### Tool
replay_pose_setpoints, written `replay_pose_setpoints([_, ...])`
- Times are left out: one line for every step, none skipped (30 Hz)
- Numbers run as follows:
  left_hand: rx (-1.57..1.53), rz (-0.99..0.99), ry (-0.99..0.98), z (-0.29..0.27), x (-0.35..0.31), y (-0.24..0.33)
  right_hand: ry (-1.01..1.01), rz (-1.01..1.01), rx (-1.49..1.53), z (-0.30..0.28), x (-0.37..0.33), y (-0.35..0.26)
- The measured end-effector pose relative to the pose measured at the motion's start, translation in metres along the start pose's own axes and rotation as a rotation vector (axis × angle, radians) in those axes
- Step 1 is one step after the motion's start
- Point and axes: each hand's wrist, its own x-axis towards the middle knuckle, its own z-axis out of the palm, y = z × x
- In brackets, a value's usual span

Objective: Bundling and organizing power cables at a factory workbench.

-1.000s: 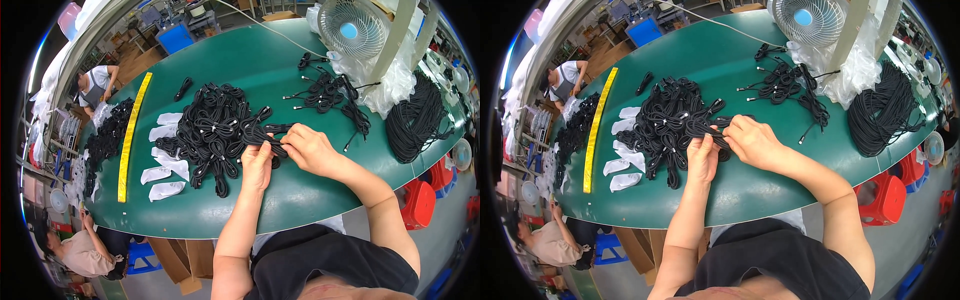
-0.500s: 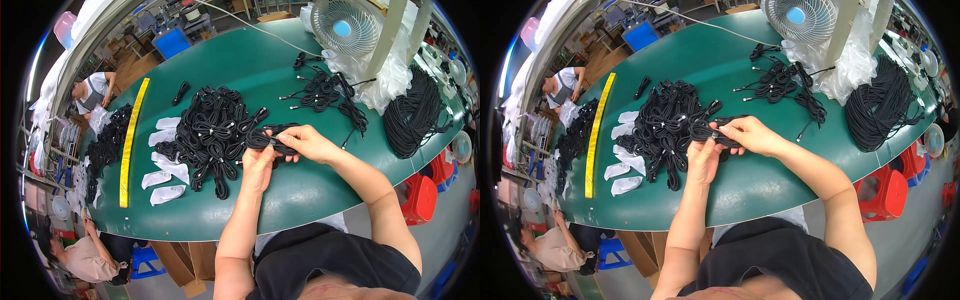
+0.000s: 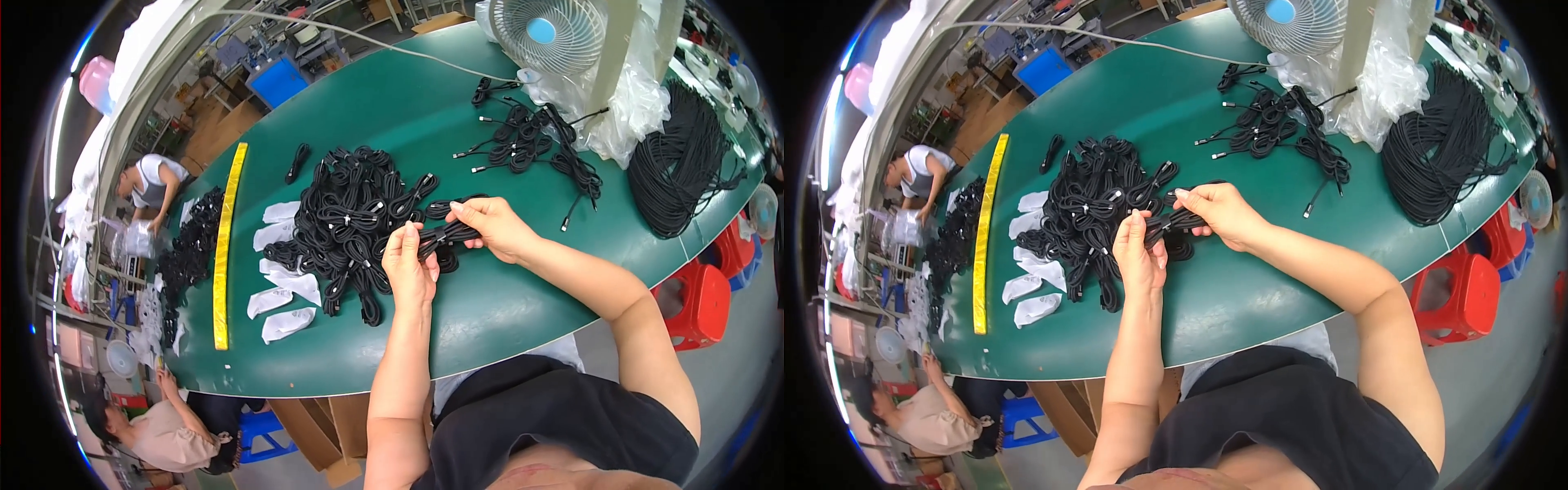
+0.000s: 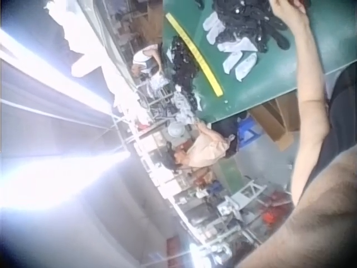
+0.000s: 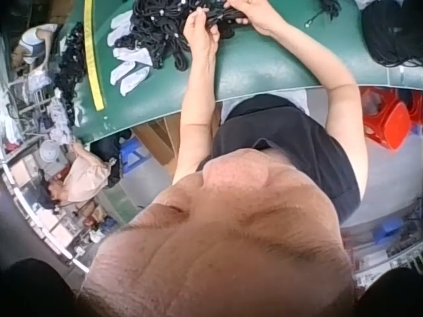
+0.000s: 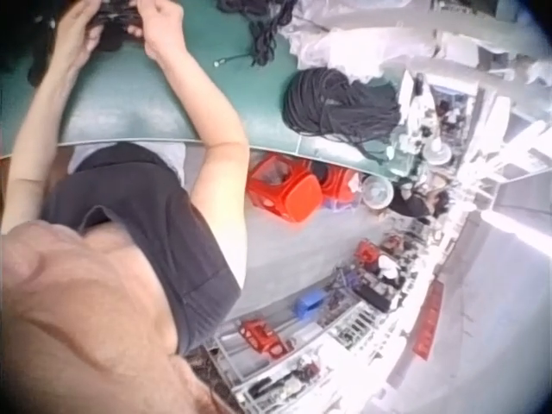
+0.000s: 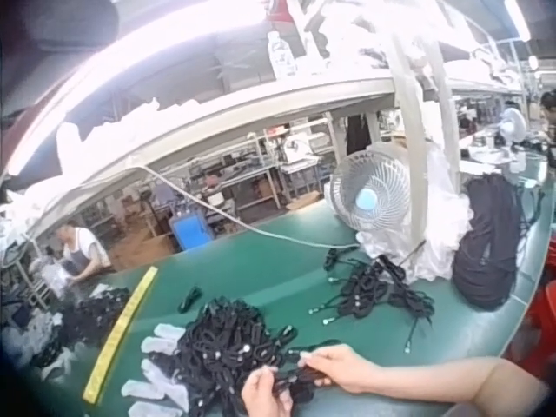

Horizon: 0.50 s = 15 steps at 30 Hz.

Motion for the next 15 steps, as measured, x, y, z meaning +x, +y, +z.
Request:
replay_pose_setpoints([0.017, -0.003, -0.013, 0.000, 0.001, 0.001, 0.007, -0.011, 0.018, -0.001, 0.002, 0.002])
replay_pose_setpoints([0.098, -0.023, 0.040, -0.001, 0.002, 0.002, -0.007, -0.012, -0.015, -0.003, 0.004, 0.005])
replay_pose_setpoints([0.180, -0.040, 0.095, -0.001, 0.003, 0.003, -0.023, -0.013, -0.046, -0.002, 0.005, 0.005])
replay_pose_setpoints([0.272, -0.025, 0.118, 0.001, 0.003, 0.003, -0.013, -0.001, -0.101, -0.002, 0.002, 0.005])
replay_pose_setpoints([0.306, -0.020, 0.130, 0.003, 0.003, 0.004, -0.007, -0.013, -0.080, -0.002, 0.001, 0.004])
replay_pose_setpoints([0.313, 0.001, 0.124, 0.005, 0.002, 0.003, -0.025, -0.003, -0.107, -0.004, 0.000, 0.003])
replay_pose_setpoints([0.320, 0.022, 0.117, 0.006, 0.001, 0.003, -0.042, 0.006, -0.134, -0.006, 0.000, 0.003])
replay_pose_setpoints([0.342, 0.023, 0.101, 0.006, 0.002, 0.003, -0.053, 0.000, -0.129, -0.008, 0.001, 0.003])
replay_pose_setpoints([0.343, 0.040, 0.152, 0.006, 0.002, 0.003, -0.042, -0.013, -0.108, -0.007, 0.001, 0.006])
replay_pose_setpoints([0.343, 0.058, 0.202, 0.007, 0.002, 0.004, -0.013, -0.068, -0.115, -0.004, 0.001, 0.009])
replay_pose_setpoints([0.357, 0.047, 0.258, 0.006, 0.001, 0.009, 0.018, -0.122, -0.121, -0.004, 0.003, 0.013])
replay_pose_setpoints([0.255, 0.133, 0.277, -0.002, 0.005, 0.012, 0.034, -0.194, -0.256, -0.010, 0.009, 0.018])
replay_pose_setpoints([0.150, 0.213, 0.289, -0.006, 0.009, 0.016, 0.052, -0.206, -0.239, -0.016, 0.014, 0.027])
replay_pose_setpoints([0.148, 0.307, 0.305, -0.008, 0.013, 0.021, 0.162, -0.480, -0.451, -0.023, 0.019, 0.036])
replay_pose_setpoints([0.141, 0.399, 0.325, -0.008, 0.014, 0.026, 0.275, -0.744, -0.671, -0.027, 0.019, 0.038])
